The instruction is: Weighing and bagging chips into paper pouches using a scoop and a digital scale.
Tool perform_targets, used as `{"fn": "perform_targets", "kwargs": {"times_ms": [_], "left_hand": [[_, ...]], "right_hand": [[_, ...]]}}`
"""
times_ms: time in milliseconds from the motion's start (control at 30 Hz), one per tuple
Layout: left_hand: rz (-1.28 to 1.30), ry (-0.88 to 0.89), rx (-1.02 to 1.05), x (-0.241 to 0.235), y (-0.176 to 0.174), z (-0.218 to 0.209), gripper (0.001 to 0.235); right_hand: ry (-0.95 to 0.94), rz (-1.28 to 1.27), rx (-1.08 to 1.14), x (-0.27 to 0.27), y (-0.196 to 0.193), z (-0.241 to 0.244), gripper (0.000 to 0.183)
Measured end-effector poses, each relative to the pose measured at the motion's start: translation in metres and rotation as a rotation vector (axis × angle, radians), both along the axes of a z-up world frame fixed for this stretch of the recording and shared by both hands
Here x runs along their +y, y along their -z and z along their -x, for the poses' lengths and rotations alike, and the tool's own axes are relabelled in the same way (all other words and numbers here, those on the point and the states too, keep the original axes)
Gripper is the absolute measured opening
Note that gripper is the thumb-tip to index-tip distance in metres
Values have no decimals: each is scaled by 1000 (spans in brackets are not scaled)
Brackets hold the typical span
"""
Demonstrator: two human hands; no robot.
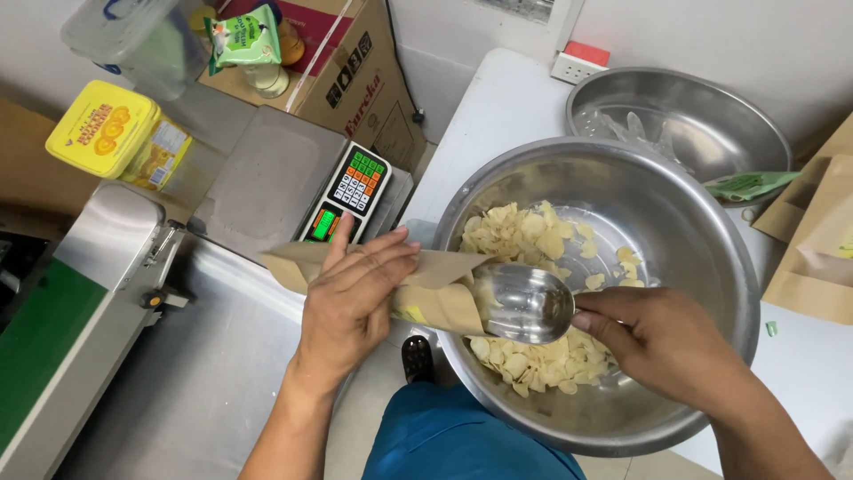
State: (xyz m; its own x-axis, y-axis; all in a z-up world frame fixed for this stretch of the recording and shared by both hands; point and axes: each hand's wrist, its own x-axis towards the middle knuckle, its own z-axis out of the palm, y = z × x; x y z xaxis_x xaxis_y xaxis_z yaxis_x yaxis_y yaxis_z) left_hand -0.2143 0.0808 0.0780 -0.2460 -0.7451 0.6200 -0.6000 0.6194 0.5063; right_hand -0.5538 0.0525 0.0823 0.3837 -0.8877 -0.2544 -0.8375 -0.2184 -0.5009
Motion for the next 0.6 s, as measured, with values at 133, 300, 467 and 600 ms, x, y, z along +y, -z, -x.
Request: {"fn": "perform_targets", "kwargs": {"times_ms": [133, 300, 467, 600], "left_hand": [[34, -17, -7, -3, -9, -7, 24], [30, -22, -1, 0, -1, -11, 26], [-13, -96, 11, 4, -3, -21, 34], [-67, -162, 122, 6, 7, -25, 21]], "right_hand": [[4, -64, -67, -4, -4, 10, 30], [139, -224, -147, -7, 0, -1, 31], [121, -232, -399, -8, 15, 13, 26], [122, -213, -468, -5, 23, 31, 24]]}}
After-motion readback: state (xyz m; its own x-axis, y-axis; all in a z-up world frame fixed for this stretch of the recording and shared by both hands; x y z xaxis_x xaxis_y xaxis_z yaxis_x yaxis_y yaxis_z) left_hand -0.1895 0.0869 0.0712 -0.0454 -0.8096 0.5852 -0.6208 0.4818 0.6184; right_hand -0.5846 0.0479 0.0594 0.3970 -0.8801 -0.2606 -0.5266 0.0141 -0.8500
